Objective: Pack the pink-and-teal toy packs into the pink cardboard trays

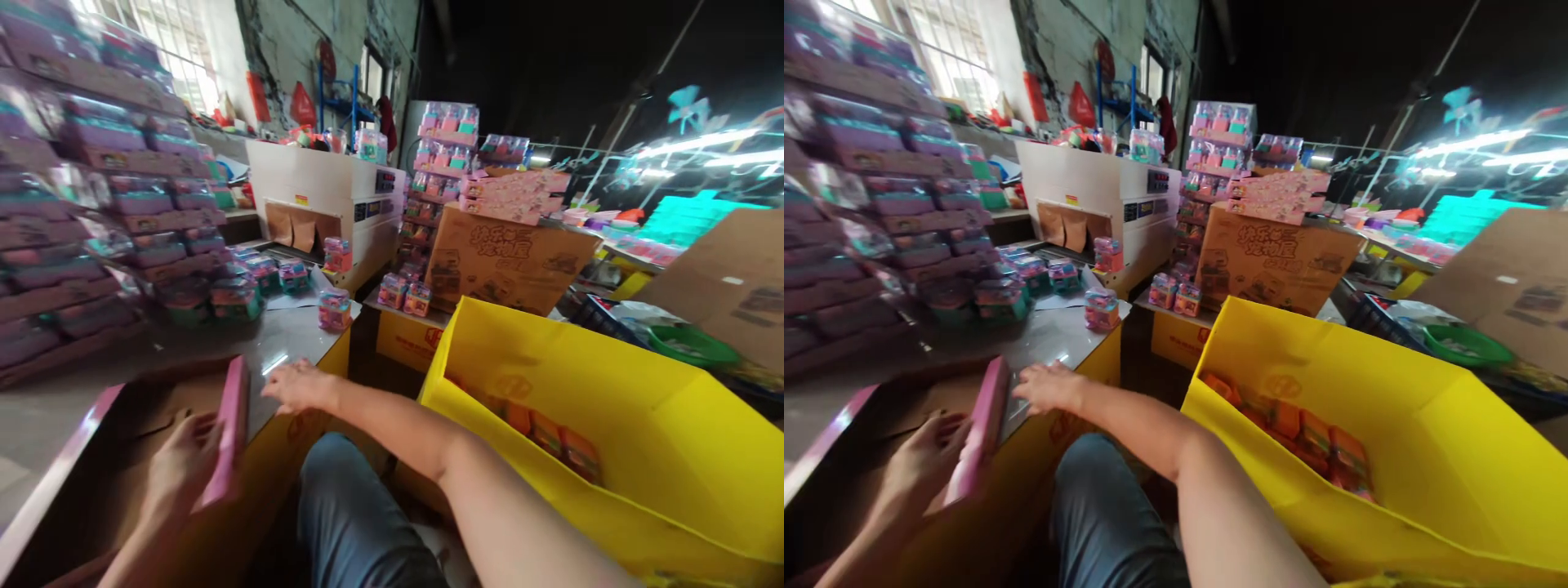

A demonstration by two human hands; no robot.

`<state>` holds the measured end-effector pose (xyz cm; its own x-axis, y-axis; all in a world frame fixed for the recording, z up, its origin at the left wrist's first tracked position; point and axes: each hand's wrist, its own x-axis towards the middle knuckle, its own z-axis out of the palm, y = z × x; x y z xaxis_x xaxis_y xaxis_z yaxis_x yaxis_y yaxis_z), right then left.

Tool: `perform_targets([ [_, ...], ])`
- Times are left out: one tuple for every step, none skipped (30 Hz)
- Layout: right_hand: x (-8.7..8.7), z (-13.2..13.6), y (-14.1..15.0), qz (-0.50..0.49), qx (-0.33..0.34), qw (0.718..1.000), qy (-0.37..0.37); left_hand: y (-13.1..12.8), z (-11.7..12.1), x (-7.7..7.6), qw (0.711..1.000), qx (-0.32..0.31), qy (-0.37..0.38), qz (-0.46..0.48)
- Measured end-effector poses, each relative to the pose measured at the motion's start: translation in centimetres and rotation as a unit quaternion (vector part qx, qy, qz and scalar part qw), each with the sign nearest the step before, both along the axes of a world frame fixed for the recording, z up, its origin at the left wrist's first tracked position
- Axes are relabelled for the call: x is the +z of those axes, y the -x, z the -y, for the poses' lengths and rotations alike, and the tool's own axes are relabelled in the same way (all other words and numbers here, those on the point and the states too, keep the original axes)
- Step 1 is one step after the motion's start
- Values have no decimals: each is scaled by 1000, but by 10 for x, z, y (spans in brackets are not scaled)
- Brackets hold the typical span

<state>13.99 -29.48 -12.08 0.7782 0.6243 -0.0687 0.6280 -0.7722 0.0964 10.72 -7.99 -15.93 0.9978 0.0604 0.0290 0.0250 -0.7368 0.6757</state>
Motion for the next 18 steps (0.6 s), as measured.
perform_targets([
  [11, 13, 3, -27, -20, 999, 19, -1, 9, -2, 999, -28, 14, 32],
  [22, 26, 7, -55, -41, 997, 36, -1, 18, -3, 994, -69, 15, 81],
  [33, 40, 12, -84, -63, 993, 52, 2, 27, -3, 983, -115, -2, 140],
  [44, 52, 18, -112, -82, 988, 68, 6, 35, -2, 968, -159, -27, 191],
  [54, 64, 25, -140, -95, 982, 83, 12, 41, -2, 951, -199, -48, 231],
  [63, 75, 32, -166, -101, 976, 97, 18, 45, -2, 935, -234, -64, 257],
  [70, 86, 39, -187, -101, 971, 107, 25, 49, -2, 923, -262, -75, 273],
  [77, 95, 46, -202, -99, 968, 114, 32, 51, -3, 913, -282, -84, 282],
  [84, 105, 52, -212, -101, 965, 116, 39, 53, -3, 906, -296, -92, 288],
  [89, 115, 58, -216, -108, 964, 113, 45, 55, -3, 900, -310, -99, 289],
  [93, 124, 62, -216, -120, 963, 108, 50, 57, -2, 895, -322, -106, 288],
  [98, 134, 65, -212, -135, 963, 101, 55, 60, -1, 891, -335, -114, 285],
  [102, 144, 68, -206, -151, 962, 93, 59, 63, 1, 887, -348, -122, 279],
  [106, 155, 72, -199, -164, 963, 82, 62, 67, 2, 883, -360, -130, 272],
  [112, 167, 76, -193, -176, 963, 70, 64, 70, 3, 879, -371, -137, 265],
  [117, 179, 83, -185, -189, 963, 54, 65, 72, 4, 876, -382, -143, 258],
  [124, 192, 93, -176, -206, 962, 35, 65, 73, 3, 871, -394, -148, 254],
  [132, 205, 107, -166, -226, 960, 16, 65, 74, 1, 865, -407, -150, 251],
])
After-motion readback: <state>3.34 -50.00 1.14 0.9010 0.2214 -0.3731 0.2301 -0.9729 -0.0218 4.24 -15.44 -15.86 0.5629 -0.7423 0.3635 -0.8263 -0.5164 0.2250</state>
